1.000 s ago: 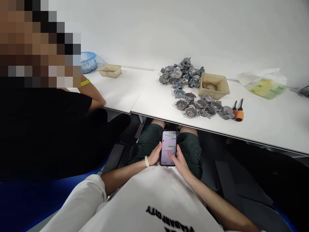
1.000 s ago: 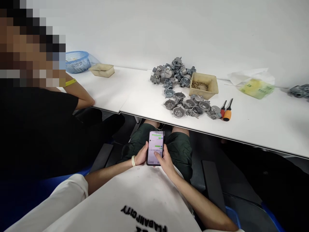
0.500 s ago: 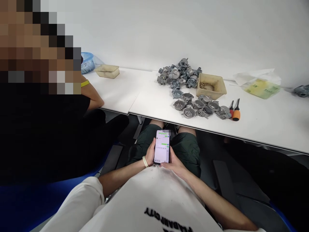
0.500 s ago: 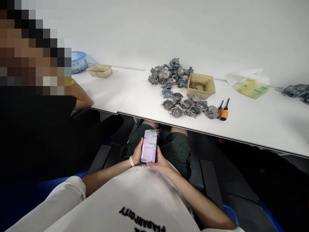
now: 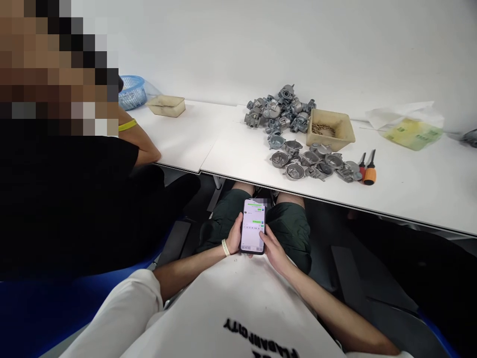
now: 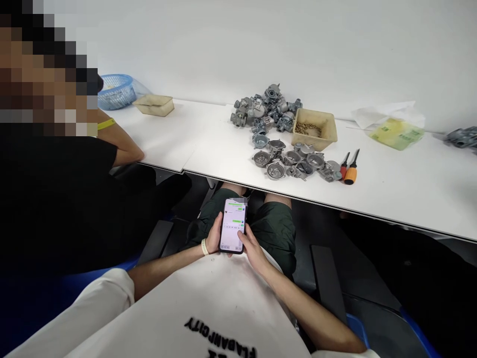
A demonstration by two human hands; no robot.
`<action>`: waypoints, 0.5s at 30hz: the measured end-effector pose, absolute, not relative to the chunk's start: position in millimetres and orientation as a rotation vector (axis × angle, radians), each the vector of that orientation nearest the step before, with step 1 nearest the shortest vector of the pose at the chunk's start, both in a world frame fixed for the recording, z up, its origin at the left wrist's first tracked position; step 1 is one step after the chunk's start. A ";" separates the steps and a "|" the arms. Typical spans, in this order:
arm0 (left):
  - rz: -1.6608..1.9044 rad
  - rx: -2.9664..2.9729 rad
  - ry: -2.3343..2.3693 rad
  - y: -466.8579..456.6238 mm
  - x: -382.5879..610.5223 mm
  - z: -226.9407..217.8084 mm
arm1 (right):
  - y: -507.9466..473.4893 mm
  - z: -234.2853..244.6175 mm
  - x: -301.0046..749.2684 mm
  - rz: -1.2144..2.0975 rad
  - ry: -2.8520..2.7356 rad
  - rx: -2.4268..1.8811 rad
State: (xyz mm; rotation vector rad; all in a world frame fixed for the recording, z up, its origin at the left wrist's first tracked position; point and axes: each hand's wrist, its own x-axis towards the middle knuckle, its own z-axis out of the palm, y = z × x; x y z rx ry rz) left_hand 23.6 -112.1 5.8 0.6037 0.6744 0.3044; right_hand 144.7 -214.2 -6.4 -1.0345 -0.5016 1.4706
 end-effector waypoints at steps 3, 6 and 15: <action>0.307 0.609 0.677 -112.4 23.1 3.4 | -214.0 -3.8 144.7 1.468 -0.474 -1.031; 0.328 0.643 0.707 -112.8 23.5 1.8 | -213.3 1.3 143.7 1.475 -0.442 -1.031; 0.644 0.855 0.895 -112.9 27.6 0.8 | -213.3 4.5 142.9 1.459 -0.428 -1.047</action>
